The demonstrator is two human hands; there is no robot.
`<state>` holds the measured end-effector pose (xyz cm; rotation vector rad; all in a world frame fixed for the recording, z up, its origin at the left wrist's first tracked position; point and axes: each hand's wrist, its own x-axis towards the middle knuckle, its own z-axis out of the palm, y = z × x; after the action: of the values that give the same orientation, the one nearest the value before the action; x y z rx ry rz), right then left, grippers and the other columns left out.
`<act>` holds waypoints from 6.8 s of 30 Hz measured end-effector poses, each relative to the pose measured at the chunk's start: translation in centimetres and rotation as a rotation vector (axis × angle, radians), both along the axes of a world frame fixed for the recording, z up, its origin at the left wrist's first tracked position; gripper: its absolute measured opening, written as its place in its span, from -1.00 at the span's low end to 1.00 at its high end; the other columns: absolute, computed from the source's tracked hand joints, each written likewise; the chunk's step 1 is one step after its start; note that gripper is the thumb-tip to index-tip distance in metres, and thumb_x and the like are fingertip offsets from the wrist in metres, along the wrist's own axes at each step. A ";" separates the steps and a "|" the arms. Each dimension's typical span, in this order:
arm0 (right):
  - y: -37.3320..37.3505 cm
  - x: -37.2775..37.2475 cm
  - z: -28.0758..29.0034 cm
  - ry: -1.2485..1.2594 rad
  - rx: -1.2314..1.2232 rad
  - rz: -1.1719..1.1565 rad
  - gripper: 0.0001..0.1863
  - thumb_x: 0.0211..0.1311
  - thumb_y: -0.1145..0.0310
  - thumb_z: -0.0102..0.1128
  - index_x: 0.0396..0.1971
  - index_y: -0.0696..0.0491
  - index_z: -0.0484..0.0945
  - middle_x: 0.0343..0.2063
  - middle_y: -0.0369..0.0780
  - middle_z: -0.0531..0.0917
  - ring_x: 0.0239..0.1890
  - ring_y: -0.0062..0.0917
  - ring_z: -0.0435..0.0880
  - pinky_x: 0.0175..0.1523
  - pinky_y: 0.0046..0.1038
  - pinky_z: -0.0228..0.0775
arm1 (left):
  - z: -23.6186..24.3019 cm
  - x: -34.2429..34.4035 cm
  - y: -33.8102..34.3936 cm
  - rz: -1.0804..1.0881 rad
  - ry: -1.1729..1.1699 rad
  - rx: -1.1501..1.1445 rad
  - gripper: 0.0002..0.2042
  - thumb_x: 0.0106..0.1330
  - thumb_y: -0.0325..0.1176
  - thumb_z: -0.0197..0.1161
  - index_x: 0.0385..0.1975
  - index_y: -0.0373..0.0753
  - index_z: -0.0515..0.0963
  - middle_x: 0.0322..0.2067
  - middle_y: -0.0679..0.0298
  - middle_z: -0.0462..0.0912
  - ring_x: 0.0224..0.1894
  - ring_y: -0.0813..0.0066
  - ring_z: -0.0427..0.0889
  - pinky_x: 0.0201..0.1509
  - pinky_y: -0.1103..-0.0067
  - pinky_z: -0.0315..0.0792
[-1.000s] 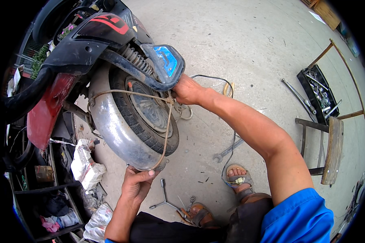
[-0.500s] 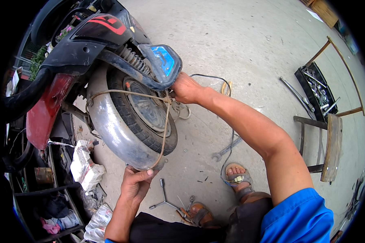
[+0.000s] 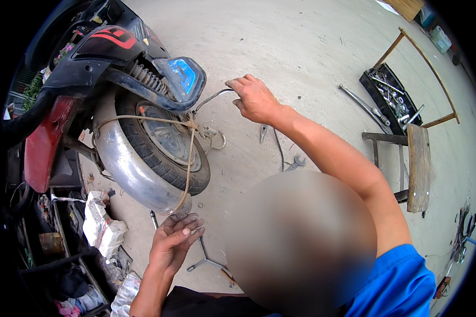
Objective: The person works on the rear wheel area of a motorcycle, using a hammer to tap a metal rod against a component near the axle. They manipulate a cable or wire with their hands and use a wrench to adjust parts of the wheel assembly.
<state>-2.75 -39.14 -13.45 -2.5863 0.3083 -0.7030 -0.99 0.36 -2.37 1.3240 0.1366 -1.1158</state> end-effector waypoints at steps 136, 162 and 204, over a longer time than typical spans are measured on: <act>9.6 -33.9 -6.5 1.005 0.555 0.442 -0.55 0.09 0.07 0.33 -0.24 0.19 0.72 -0.32 0.09 0.73 -0.17 -0.01 0.73 -0.06 -0.16 0.54 | 15.0 -10.3 1.9 -0.903 -0.934 0.435 -0.57 0.46 -0.12 0.30 0.02 -0.43 0.55 -0.33 0.19 0.66 -0.28 0.50 0.63 -0.14 0.49 0.54; 2.8 -13.9 -7.9 0.996 -0.106 0.566 -0.77 -0.03 0.31 0.29 -0.42 0.16 0.69 -0.33 0.07 0.73 -0.16 -0.07 0.74 -0.05 -0.18 0.60 | -7.9 -2.1 -2.3 -0.422 -0.356 0.352 -0.61 0.45 -0.13 0.29 -0.14 -0.44 0.61 -0.39 0.19 0.69 -0.36 0.52 0.63 -0.31 0.55 0.52; -2.4 -6.6 2.5 1.360 0.862 0.379 -0.53 0.41 0.06 0.06 -0.38 0.23 0.62 -0.44 -0.20 0.64 -0.42 -0.49 0.67 -0.27 -0.37 0.72 | -7.7 -4.0 -5.3 0.187 -0.250 0.041 -0.85 0.41 -0.49 0.26 -0.15 -0.44 0.54 -0.25 0.00 0.74 -0.35 0.32 0.73 -0.15 0.48 0.60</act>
<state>-9.39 -41.59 -10.91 -1.7577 0.3620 1.1543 -4.99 -4.91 -10.06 1.4452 0.0969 -0.7866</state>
